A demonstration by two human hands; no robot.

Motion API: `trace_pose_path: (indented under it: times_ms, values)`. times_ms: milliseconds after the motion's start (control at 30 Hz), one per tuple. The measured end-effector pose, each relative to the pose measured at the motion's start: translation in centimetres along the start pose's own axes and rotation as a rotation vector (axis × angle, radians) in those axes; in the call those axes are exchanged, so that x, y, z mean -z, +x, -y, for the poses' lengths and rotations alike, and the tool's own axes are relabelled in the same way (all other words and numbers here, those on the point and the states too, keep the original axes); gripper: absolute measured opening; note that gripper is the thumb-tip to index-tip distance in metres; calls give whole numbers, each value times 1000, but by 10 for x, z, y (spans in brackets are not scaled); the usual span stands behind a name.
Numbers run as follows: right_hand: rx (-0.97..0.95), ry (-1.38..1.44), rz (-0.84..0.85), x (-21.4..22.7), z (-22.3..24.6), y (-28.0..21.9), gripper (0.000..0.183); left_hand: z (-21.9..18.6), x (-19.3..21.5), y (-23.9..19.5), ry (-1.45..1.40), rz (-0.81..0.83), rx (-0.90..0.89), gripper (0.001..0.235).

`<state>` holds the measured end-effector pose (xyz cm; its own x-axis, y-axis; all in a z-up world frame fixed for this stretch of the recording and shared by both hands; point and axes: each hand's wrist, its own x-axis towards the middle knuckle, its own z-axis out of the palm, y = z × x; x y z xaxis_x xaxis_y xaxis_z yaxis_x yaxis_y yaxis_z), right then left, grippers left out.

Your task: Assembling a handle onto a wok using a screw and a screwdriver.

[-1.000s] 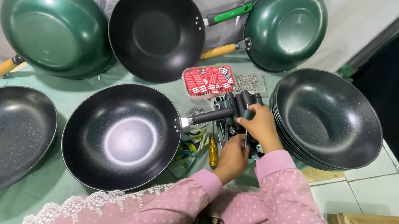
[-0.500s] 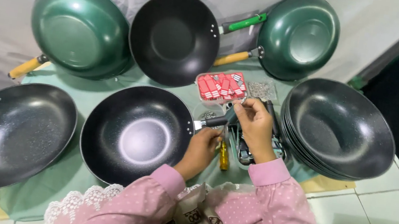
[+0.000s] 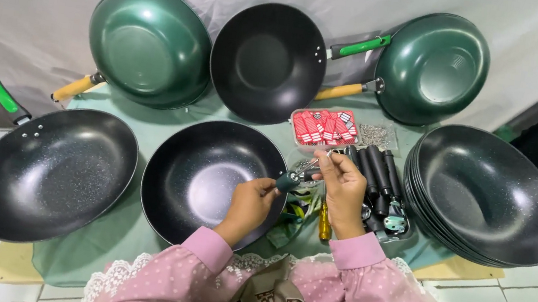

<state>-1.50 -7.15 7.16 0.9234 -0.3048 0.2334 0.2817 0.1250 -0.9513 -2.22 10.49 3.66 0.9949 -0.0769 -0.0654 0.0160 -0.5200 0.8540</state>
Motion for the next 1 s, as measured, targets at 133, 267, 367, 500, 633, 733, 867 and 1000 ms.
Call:
trace_pose_path:
  times_ms: [133, 267, 367, 500, 633, 733, 867, 1000]
  values:
    - [-3, 41, -44, 5, -19, 4, 14, 10, 3, 6, -53, 22, 17, 17]
    - [-12, 178, -102, 5, -23, 6, 26, 11, 14, 10, -135, 78, 47, 19]
    - [-21, 199, -99, 0, -19, 10, 31, 19, 16, 15, -234, 87, 82, 21]
    - [-31, 148, -66, 1, -38, 15, 25, 30, 24, 18, -429, 40, 155, 23]
    - [-36, 35, -51, 3, -43, 10, 20, 39, 30, 26, -640, -51, 189, 26]
    - [-63, -64, -38, 5, -43, 7, 19, 31, 42, 29, -828, -128, 265, 34]
    - [-118, -181, -40, 14, -61, 4, 17, 31, 43, 32, -881, -265, 284, 33]
    - [-258, -186, 17, 23, -68, 2, 19, 32, 39, 38, -920, -360, 264, 31]
